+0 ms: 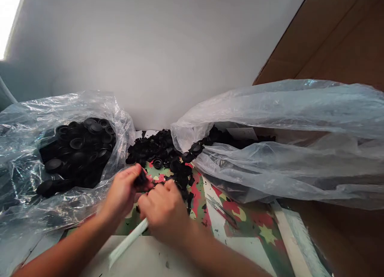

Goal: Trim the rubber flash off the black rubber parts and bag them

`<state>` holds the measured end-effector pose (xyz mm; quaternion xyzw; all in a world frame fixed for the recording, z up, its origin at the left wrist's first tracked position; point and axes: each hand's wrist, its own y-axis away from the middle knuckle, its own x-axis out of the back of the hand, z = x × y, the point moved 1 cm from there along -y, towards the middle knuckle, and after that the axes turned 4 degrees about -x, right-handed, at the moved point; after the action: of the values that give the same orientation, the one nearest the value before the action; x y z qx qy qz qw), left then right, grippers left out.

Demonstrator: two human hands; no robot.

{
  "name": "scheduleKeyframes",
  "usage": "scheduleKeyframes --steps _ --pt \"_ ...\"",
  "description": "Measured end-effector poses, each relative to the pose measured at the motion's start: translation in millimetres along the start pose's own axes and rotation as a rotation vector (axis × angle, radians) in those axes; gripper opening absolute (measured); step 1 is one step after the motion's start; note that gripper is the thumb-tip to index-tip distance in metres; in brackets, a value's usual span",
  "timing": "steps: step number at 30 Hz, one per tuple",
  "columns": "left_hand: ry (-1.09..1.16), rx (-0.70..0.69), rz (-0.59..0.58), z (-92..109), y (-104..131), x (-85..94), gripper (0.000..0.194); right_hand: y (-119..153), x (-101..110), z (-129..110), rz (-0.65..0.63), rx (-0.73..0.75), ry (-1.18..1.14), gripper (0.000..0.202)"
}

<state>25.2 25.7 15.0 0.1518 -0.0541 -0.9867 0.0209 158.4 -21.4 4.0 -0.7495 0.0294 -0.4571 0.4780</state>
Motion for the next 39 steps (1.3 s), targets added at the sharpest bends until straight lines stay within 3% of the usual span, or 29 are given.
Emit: scheduleKeyframes --steps 2,6,10,13,17,22,25,34,39 --pt "0.087 -0.075 0.038 9.6 -3.4 1.8 0.048 2.5 -4.9 -3.5 0.022 0.039 -0.059 0.041" --pt "0.139 -0.117 -0.127 15.7 -2.8 5.6 0.044 3.8 -14.3 3.0 -0.040 -0.050 -0.066 0.036" --pt "0.131 -0.148 -0.227 7.1 -1.0 10.4 0.044 1.8 -9.9 10.0 -0.126 -0.168 -0.439 0.041" --pt "0.084 -0.160 -0.289 1.8 -0.2 12.4 0.045 -1.5 -0.4 14.4 -0.109 -0.361 -0.732 0.046" --pt "0.002 -0.199 -0.387 0.8 4.1 9.4 0.043 -5.0 7.6 25.2 -0.075 -0.751 -0.948 0.038" --pt "-0.163 -0.274 -0.380 5.5 7.7 3.3 0.037 -7.1 10.9 31.9 -0.118 -0.972 -1.182 0.035" --pt "-0.188 -0.285 -0.326 5.5 5.9 5.6 0.035 -8.5 12.9 31.3 -0.111 -1.019 -1.202 0.034" --pt "0.059 -0.055 -0.281 1.7 9.5 5.0 0.050 -9.0 15.8 31.1 -0.098 -0.982 -1.290 0.037" --pt "0.061 -0.068 -0.301 1.8 11.1 7.0 0.047 -7.7 16.6 29.4 -0.102 -0.955 -1.319 0.039"
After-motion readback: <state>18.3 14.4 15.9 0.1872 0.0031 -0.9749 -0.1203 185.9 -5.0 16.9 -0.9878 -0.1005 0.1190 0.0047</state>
